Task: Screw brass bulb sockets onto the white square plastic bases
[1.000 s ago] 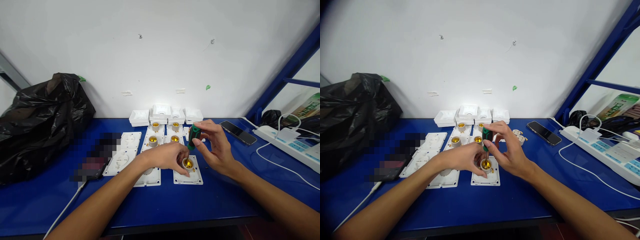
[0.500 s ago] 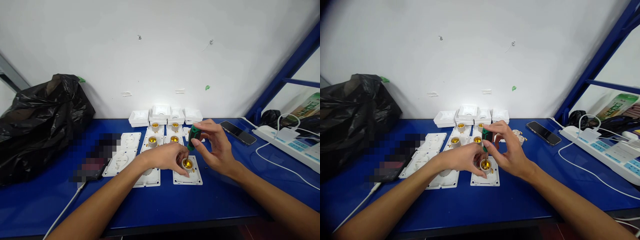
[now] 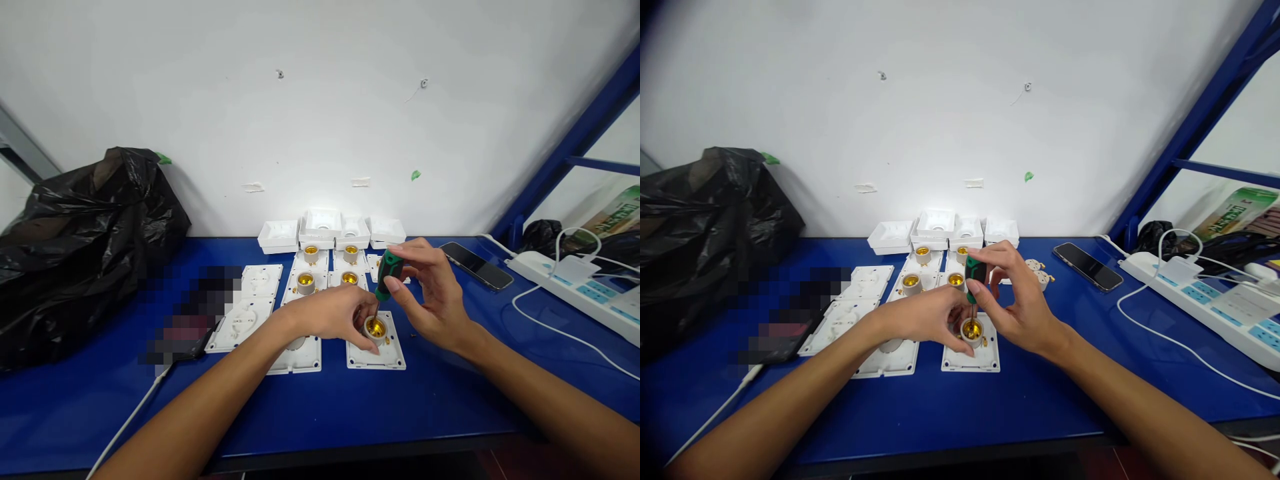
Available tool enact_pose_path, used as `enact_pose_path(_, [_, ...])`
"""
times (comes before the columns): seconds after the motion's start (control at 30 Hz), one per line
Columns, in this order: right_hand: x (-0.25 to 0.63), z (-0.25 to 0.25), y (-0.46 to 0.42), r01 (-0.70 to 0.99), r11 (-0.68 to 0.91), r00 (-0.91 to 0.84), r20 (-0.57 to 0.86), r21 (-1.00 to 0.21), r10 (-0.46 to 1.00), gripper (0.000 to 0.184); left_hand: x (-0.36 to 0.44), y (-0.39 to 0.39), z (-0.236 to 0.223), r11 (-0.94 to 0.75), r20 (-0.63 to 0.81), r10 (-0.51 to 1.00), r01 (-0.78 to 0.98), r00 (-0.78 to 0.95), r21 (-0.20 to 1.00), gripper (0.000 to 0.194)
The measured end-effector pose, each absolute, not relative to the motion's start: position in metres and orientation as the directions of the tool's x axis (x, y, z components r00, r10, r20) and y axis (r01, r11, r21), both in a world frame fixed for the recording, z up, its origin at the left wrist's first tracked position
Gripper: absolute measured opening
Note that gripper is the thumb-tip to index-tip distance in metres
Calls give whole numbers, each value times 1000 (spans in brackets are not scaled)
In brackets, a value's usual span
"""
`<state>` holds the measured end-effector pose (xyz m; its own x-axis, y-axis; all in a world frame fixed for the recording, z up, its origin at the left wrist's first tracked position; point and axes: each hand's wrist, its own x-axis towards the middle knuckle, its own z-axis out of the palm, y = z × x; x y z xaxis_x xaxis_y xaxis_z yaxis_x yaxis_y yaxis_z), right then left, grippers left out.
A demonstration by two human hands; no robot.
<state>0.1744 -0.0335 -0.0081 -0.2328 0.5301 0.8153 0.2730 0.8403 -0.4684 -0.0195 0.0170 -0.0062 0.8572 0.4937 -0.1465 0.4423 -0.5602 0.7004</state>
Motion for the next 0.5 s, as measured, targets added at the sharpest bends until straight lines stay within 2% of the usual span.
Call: enact_pose_path(0.5, [175,-9,-33,263,843,-236,816,-470,528,54,-19,17,-4,-550,-157,491,444,857,707,46])
